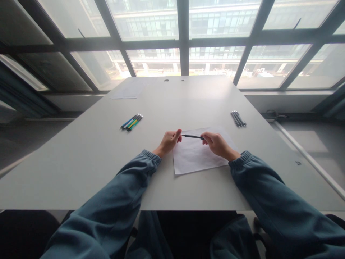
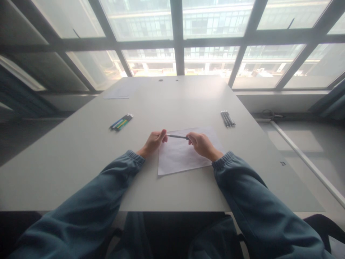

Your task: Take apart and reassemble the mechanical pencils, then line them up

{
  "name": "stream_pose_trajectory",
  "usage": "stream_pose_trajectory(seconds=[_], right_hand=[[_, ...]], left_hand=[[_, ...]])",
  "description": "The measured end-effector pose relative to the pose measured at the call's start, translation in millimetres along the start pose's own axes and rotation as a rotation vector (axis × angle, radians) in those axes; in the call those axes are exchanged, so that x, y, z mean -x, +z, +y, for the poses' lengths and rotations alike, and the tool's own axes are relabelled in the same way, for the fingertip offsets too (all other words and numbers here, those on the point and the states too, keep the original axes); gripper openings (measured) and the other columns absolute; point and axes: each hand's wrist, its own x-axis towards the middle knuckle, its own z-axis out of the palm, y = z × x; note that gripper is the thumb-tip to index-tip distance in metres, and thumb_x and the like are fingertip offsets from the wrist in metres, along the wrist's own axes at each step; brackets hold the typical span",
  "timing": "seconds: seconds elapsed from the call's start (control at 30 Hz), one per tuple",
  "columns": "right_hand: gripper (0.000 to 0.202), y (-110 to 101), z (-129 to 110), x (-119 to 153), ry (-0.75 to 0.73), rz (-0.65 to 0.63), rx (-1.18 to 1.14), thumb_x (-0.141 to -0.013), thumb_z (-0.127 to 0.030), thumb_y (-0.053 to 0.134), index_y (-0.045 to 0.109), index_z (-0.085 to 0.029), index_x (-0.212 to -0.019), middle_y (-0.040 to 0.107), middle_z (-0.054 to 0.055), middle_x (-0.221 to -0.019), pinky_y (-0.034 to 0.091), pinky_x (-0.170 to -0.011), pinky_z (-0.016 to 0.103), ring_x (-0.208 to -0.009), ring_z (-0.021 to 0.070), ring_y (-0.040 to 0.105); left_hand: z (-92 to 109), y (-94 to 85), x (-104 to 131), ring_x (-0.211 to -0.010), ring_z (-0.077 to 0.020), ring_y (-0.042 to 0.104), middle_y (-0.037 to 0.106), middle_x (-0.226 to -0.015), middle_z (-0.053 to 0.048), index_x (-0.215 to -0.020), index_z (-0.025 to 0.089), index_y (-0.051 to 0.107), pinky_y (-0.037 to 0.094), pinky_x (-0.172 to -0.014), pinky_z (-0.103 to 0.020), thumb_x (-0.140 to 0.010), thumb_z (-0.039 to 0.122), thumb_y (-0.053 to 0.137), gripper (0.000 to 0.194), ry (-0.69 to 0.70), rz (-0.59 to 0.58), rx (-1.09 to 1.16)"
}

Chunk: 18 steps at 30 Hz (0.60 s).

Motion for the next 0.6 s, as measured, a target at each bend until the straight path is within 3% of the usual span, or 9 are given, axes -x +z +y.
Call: stream_pose_trajectory(seconds=[0.3, 0.6], right_hand=[[0.029, 0.5, 0.8, -0.1, -0.010, -0.007, -0.009, -0.102, -0.029, 0.044, 0.070, -0.019, -0.092, 0.071, 0.002, -0.072, 0.048, -0.071, 0.027, -0.065, 0.0161, 0.065], [0.028, -0.1, 1.6, -0.4, -0.003, -0.004, -0.003, -0.101, -0.028, 0.044, 0.069, -0.019, -0.092, 0.071, 0.002, -0.073, 0.047, -0.070, 0.027, -0.066, 0.0157, 0.065]], left_hand=[[0.4, 0.8, -0.1, -0.048, -0.0112, 0.046, 0.049, -0.046, 0.000, -0.051, 0.016, 0.056, 0.033, -0.056, -0.026, -0.092, 0.073, 0.043, 0.072, -0.004, -0.018, 0.021], [5.8, -1.6, 1.5, -0.060, -0.0145, 0.058, 0.067, -0.062, -0.004, -0.067, 0.015, 0.071, 0.042, -0.062, -0.026, -0.092, 0.065, 0.054, 0.058, 0.076, 0.002, 0.060]])
